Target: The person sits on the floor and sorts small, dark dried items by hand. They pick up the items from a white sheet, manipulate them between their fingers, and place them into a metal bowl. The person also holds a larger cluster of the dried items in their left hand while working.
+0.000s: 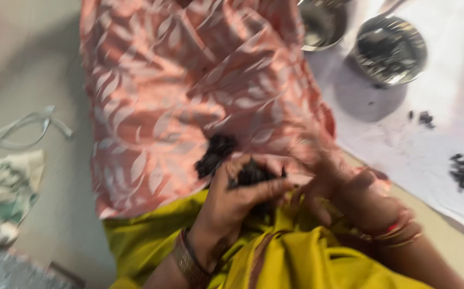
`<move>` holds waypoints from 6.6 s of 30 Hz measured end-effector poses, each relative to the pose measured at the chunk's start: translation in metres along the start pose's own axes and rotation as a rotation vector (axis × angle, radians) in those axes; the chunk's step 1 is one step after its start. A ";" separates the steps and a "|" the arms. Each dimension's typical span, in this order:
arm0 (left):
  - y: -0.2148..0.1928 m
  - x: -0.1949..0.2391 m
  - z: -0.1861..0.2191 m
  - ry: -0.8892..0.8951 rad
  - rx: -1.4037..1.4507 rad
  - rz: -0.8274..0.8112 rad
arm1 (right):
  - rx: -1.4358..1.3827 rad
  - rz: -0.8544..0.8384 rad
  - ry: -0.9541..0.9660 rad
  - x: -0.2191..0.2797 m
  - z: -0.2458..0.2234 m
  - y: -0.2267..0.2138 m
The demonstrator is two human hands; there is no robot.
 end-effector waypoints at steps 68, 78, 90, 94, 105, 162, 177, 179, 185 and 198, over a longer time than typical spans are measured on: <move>-0.019 -0.013 -0.029 -0.489 -0.085 0.109 | 1.367 1.896 0.143 0.324 -0.023 -0.320; -0.014 -0.012 -0.026 -0.433 0.034 0.133 | 1.574 1.736 0.343 0.263 -0.031 -0.255; -0.018 -0.010 -0.021 -0.398 0.094 0.154 | 1.594 1.484 0.370 0.230 -0.038 -0.240; -0.017 -0.009 -0.018 -0.394 0.099 0.160 | 1.678 1.521 0.369 0.254 -0.031 -0.270; -0.017 -0.009 -0.014 -0.351 0.170 0.163 | 1.025 1.657 0.063 0.281 -0.036 -0.282; -0.005 -0.006 -0.006 -0.129 -0.330 0.041 | 1.584 0.212 0.178 -0.023 -0.046 0.003; -0.022 0.009 -0.022 -0.194 -0.005 -0.132 | 1.668 0.060 0.048 -0.052 -0.027 0.030; -0.026 0.008 -0.021 -0.186 -0.038 -0.131 | 1.656 0.068 0.050 -0.053 -0.024 0.030; -0.033 0.010 -0.019 -0.137 -0.117 -0.178 | 1.466 0.210 0.147 -0.046 -0.010 0.022; -0.029 0.010 0.001 -0.142 0.197 0.114 | 0.680 0.305 0.482 -0.016 -0.002 -0.019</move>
Point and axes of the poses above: each hand's wrist, its own x-axis away from the middle knuckle, its own y-axis out of the palm, z = x × y, the point moved 2 cm from there along -x, towards the middle knuckle, and after that the axes turned 14 degrees about -z, right-handed, at the moved point
